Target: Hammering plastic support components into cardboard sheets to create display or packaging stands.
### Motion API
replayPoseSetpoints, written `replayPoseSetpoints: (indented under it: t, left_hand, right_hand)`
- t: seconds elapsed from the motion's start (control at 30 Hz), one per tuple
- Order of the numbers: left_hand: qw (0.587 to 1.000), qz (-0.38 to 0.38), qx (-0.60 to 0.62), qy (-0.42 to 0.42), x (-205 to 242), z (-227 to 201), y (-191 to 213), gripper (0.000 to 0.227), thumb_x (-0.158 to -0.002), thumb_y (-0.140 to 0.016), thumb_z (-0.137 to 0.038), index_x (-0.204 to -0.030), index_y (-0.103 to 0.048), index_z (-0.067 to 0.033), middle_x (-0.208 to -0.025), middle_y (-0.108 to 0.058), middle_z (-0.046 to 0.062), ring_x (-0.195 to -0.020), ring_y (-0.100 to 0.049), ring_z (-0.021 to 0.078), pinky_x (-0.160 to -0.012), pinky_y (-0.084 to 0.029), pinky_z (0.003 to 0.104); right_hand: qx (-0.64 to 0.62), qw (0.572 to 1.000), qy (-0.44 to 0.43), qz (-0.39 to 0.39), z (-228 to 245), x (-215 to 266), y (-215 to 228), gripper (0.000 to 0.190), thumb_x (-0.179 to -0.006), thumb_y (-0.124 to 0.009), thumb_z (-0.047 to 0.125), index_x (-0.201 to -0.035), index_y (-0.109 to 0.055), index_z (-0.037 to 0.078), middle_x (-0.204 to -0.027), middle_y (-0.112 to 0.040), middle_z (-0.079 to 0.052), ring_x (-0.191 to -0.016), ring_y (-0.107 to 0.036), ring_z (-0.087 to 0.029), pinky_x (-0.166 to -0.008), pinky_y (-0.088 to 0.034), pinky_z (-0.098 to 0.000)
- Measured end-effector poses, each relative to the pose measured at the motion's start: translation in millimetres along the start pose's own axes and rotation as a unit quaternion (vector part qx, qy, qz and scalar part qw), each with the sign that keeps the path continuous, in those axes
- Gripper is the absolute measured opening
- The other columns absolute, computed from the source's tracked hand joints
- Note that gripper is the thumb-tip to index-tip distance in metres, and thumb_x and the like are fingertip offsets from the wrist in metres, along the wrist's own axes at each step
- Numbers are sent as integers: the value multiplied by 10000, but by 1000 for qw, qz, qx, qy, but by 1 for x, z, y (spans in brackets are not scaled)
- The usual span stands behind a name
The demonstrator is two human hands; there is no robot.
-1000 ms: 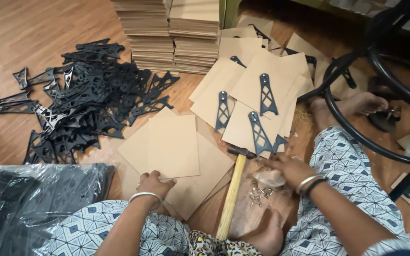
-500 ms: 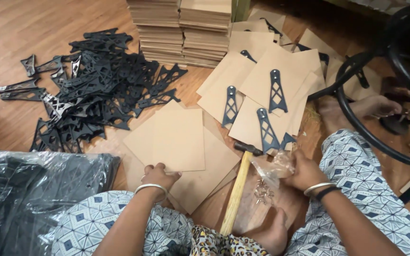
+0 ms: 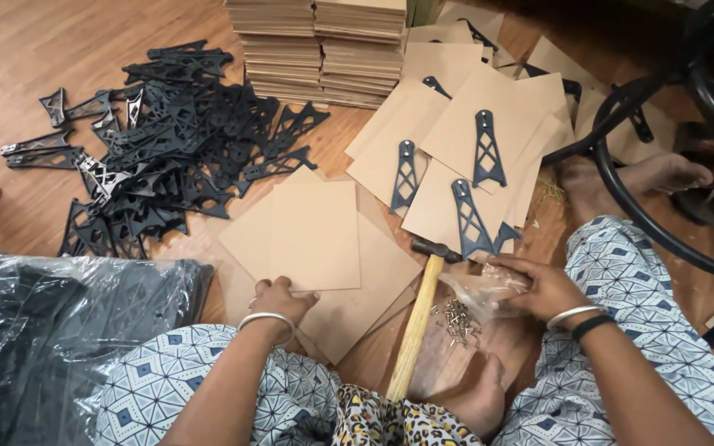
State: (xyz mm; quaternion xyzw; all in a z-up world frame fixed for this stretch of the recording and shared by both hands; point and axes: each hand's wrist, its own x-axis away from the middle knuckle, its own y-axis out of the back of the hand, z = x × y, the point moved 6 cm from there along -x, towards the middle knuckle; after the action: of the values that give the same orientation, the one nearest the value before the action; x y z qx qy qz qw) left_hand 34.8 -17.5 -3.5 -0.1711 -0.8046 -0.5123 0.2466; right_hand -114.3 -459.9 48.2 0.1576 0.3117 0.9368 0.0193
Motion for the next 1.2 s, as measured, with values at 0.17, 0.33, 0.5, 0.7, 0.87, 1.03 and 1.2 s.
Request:
replayPoseSetpoints:
  t: [0.17, 0.33, 0.5, 0.7, 0.87, 1.03, 1.2]
  left_hand:
    - [1000, -1, -10, 5, 1, -2, 1, 834, -795, -737, -595, -1442, -540, -107, -1547, -374, 237, -1378, -457, 487, -1154, -419, 491]
    - [1000, -5, -9, 6, -3, -3, 0, 846, -788, -745, -603, -1435, -538, -98, -1532, -386, 244, -1381, -456, 480, -1161, -412, 488]
    - [1000, -7, -7, 5, 2, -2, 1, 847, -786, -748, -608, -1440, -525, -118, -1551, -353, 234, -1402, -416, 479, -1169, -383, 507]
    - [1000, -15, -8, 4, -2, 0, -1, 842, -785, -742, -621, -1437, -536, -130, -1555, -357, 232, -1407, -413, 480, -1174, -378, 514]
    - [1000, -17, -5, 1, -6, 0, 2, 860, -786, -746, -623, -1447, -525, -120, -1544, -362, 246, -1398, -408, 498, -1172, -373, 519]
    - [1000, -10, -15, 7, 0, 0, 0, 842, -786, -739, -623, -1434, -542, -123, -1552, -362, 235, -1399, -422, 482, -1175, -379, 513]
    - [1000, -17, -6, 5, -4, 1, 1, 847, -777, -746, -617, -1435, -539, -125, -1548, -360, 239, -1400, -416, 483, -1171, -384, 509]
  right_hand:
    - [148, 989, -6, -1, 41, 12, 8, 885, -541, -970, 158, -1358, -646, 260, -1312, -718, -37, -1151, -699, -199, -992, -527, -306]
    - [149, 986, -64, -24, 34, 11, 19, 847, -553, -1002, 225, -1322, -653, 293, -1231, -758, -49, -1079, -744, -207, -961, -558, -319]
    - [124, 990, -64, -23, 12, 0, 19, 757, -624, -917, 131, -1332, -678, 250, -1214, -766, -69, -1058, -736, -201, -952, -562, -311]
    - [-39, 999, 1, -2, -3, -6, 17, 708, -651, -810, -34, -1328, -689, 133, -1227, -768, -59, -1061, -703, -149, -963, -540, -287]
    - [-14, 1000, 6, 9, -14, -11, 15, 683, -681, -793, -51, -1331, -678, 123, -1245, -763, -44, -1075, -697, -133, -971, -532, -269]
    - [-59, 998, 9, 15, 1, -4, 18, 682, -655, -769, -63, -1311, -694, 107, -1204, -769, -45, -1011, -699, -128, -899, -563, -269]
    - [-62, 996, -63, -23, -16, -3, 21, 666, -675, -787, -50, -1314, -714, 123, -1177, -784, -74, -959, -712, -166, -858, -579, -289]
